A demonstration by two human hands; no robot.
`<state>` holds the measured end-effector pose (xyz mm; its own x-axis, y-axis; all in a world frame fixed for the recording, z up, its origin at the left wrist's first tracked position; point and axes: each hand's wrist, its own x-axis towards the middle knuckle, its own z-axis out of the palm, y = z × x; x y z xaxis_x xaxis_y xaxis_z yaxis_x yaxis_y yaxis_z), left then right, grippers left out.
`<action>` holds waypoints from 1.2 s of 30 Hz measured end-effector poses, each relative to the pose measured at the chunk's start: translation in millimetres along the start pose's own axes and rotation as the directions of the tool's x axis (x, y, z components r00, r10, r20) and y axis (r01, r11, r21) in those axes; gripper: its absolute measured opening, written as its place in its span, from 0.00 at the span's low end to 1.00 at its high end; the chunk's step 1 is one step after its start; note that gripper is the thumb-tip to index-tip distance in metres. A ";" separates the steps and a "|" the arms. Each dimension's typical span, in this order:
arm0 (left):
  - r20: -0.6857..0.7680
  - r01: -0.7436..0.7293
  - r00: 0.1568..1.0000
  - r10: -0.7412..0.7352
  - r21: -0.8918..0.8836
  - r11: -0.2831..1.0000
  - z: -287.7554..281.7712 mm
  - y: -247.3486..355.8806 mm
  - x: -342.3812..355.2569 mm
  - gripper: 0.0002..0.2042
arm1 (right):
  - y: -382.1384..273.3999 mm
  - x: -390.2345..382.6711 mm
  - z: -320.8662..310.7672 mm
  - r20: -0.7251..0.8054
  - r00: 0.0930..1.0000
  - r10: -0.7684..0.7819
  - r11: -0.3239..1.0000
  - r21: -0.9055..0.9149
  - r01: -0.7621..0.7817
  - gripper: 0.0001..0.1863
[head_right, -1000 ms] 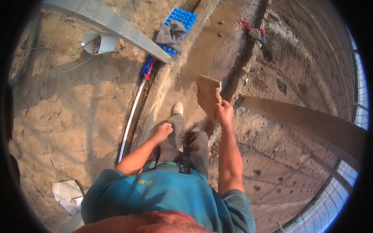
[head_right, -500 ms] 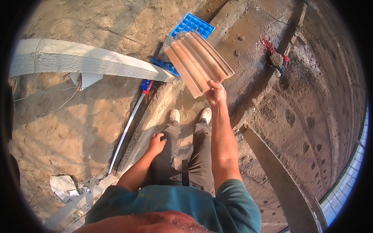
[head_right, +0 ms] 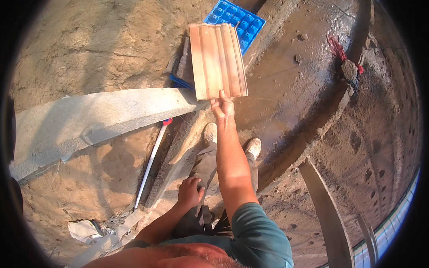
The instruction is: The person walks through a greenhouse and a cluttered workshop to retrieve a pair of pliers. They then return to a blue hose and use the pliers to tighten a fitting on the hose connection.
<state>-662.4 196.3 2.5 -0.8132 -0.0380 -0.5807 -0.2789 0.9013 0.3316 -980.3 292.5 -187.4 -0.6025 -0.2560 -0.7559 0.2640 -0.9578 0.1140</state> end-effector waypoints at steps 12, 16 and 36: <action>0.076 0.012 0.997 -0.007 -0.067 0.998 -24.7 -17.4 33.7 0.18 | 17.5 26.2 -12.6 -0.348 0.932 -0.102 0.548 -0.801 -0.239 0.23; 0.101 0.021 0.995 -0.017 -0.041 0.999 -31.5 -13.4 43.7 0.19 | 9.7 20.5 0.7 -0.391 0.885 -0.252 0.383 -0.880 -0.280 0.21; 0.226 0.188 0.963 -0.149 -0.165 0.968 -79.8 69.2 -11.6 0.22 | -229.9 -369.6 -86.7 0.103 0.842 -0.530 -0.600 -0.747 -0.287 0.21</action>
<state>-713.0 224.7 91.6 -0.6259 -0.0731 -0.7765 -0.5073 0.7943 0.3342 -753.0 618.7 9.9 -0.7249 0.2788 -0.6300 0.5764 0.7462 -0.3331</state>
